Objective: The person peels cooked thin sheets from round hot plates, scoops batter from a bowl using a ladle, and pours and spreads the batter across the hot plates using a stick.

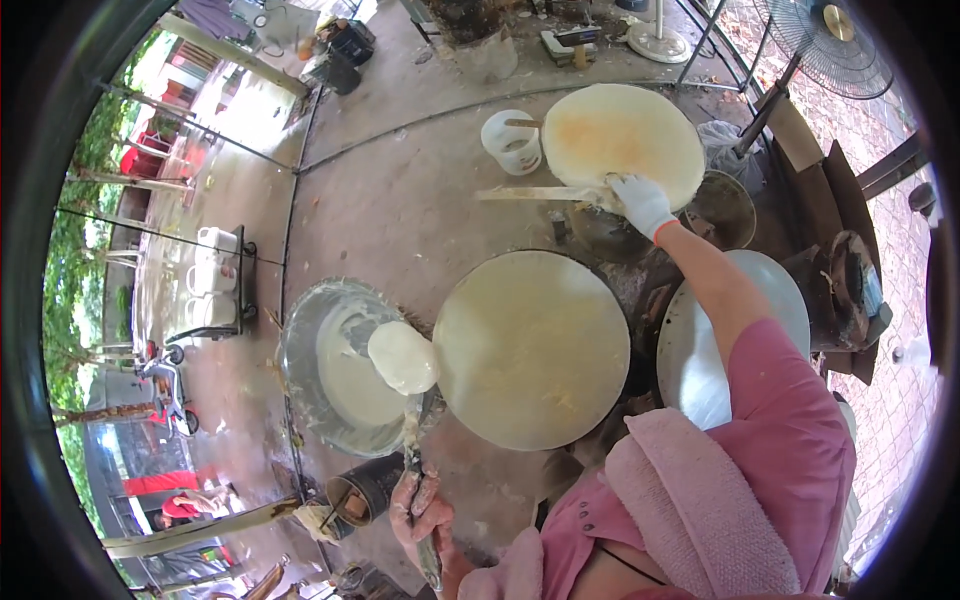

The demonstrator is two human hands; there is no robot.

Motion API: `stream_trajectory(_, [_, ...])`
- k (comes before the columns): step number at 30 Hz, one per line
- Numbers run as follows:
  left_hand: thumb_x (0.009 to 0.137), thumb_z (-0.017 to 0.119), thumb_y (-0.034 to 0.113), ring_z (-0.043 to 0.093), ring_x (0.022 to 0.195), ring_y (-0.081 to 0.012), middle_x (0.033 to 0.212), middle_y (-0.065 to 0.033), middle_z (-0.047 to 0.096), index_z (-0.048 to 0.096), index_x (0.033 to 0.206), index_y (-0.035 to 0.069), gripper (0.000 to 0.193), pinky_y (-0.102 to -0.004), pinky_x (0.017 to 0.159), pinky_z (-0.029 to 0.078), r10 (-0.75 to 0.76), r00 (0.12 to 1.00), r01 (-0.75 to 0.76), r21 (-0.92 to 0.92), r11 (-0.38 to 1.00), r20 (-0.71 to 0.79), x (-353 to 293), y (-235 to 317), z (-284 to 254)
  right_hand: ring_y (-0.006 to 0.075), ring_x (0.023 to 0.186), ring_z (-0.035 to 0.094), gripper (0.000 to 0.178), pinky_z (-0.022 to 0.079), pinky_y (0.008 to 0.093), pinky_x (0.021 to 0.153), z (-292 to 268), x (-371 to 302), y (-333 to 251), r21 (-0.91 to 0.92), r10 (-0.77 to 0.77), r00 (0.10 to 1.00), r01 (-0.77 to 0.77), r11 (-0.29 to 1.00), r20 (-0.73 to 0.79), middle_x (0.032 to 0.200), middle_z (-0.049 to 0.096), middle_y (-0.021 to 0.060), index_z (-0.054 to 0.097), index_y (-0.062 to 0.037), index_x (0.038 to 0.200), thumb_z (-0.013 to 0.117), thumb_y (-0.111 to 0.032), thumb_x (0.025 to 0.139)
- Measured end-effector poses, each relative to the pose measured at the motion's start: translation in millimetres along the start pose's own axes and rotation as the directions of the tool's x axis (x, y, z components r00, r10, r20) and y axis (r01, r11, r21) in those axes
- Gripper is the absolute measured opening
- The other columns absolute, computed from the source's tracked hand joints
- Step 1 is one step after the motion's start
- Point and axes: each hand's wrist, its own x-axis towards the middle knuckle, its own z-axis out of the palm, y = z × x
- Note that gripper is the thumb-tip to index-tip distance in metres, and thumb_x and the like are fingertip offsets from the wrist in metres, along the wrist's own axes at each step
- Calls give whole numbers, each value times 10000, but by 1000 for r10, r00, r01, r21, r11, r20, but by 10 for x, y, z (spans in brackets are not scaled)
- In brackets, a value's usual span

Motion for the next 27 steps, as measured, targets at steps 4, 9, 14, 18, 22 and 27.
stream_trajectory(4, [923, 424, 96, 306, 310, -14, 594, 20, 404, 448, 1001, -107, 219, -156, 293, 221, -58, 994, 35, 232, 972, 93, 90, 71, 35, 304, 984, 557, 452, 482, 406, 802, 61, -68, 96, 102, 60, 998, -57, 993, -31, 1054, 568, 119, 495, -189, 1215, 555, -116, 773])
stream_trajectory(9, [916, 447, 121, 307, 311, -8, 593, 35, 412, 473, 990, -78, 214, -159, 304, 231, -210, 937, 160, 192, 968, 278, 54, 283, 46, 360, 956, 556, 593, 476, 416, 805, -325, -738, 89, 344, 243, 970, -233, 909, 14, 1089, 563, 156, 399, -272, 1334, 570, -130, 785])
stream_trajectory(14, [915, 490, 227, 328, 367, -25, 578, 37, 390, 452, 1059, -43, 308, -207, 334, 277, -150, 930, -31, 479, 877, 334, 799, 488, -4, 228, 924, 617, 554, 488, 338, 780, -517, -2304, -434, 746, 484, 875, -302, 594, -32, 1063, 621, 118, 439, -125, 1326, 544, -16, 793])
stream_trajectory(18, [906, 521, 213, 357, 362, -51, 533, 21, 387, 496, 1017, -46, 283, -233, 333, 289, -237, 879, 28, 452, 892, 414, 1102, 344, 358, 79, 870, 562, 495, 473, 252, 720, -775, -3444, -951, 783, 649, 723, -537, 314, 236, 1060, 619, 55, 465, 15, 1276, 566, 37, 792])
stream_trajectory(22, [930, 467, 166, 397, 361, -96, 556, -12, 427, 495, 906, -24, 194, -214, 325, 239, -208, 848, -458, 871, 176, 488, 1061, -407, 392, 48, 790, 519, 392, 429, 207, 647, -944, -4533, -1260, 769, 802, 442, -639, -32, 401, 930, 576, -3, 532, -12, 1202, 572, 14, 813])
stream_trajectory(27, [931, 459, 150, 356, 351, -72, 568, 5, 419, 480, 870, -5, 168, -221, 330, 235, -629, 698, -188, 935, 301, 343, 861, -1127, 828, 64, 1016, 496, 669, 422, 176, 754, -1137, -5106, -1274, 905, 858, 415, -407, -122, 302, 1392, 389, 47, 287, -31, 1407, 537, 88, 798])
